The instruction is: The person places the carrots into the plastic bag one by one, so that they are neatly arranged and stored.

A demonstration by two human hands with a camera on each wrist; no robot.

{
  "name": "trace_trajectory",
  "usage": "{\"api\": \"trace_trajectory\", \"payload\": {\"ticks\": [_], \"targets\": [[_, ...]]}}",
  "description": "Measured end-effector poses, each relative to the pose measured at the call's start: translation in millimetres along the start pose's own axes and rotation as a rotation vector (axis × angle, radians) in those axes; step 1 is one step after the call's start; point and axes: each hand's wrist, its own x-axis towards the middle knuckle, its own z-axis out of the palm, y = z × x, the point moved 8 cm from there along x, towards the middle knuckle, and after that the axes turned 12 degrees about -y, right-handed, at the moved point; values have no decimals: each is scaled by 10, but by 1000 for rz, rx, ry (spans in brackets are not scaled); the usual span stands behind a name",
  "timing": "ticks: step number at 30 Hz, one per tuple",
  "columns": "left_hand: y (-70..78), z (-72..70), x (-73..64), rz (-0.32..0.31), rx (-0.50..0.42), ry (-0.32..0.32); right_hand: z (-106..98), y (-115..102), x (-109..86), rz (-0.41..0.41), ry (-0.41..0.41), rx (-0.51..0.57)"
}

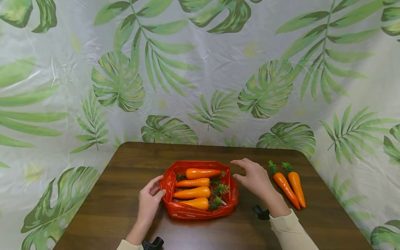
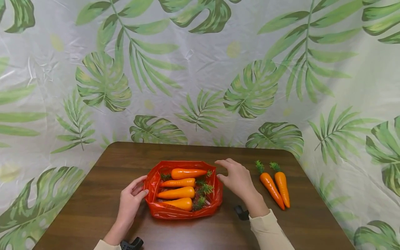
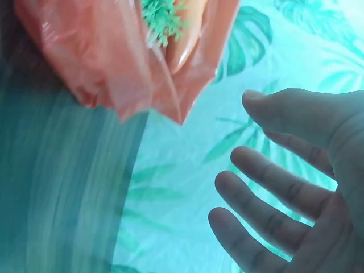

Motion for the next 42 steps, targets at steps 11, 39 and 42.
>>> {"api": "trace_trajectory", "payload": {"ticks": [11,39,42], "targets": [[219,24,-70,11,12,-9,-87,317,-234,33,55,48],[-46,-41,11,27,-5,19,-165,1230,-862,244,69,78],[-53,-41,14,32,-11,21,-163,1298,-902,251,85,71]]}}
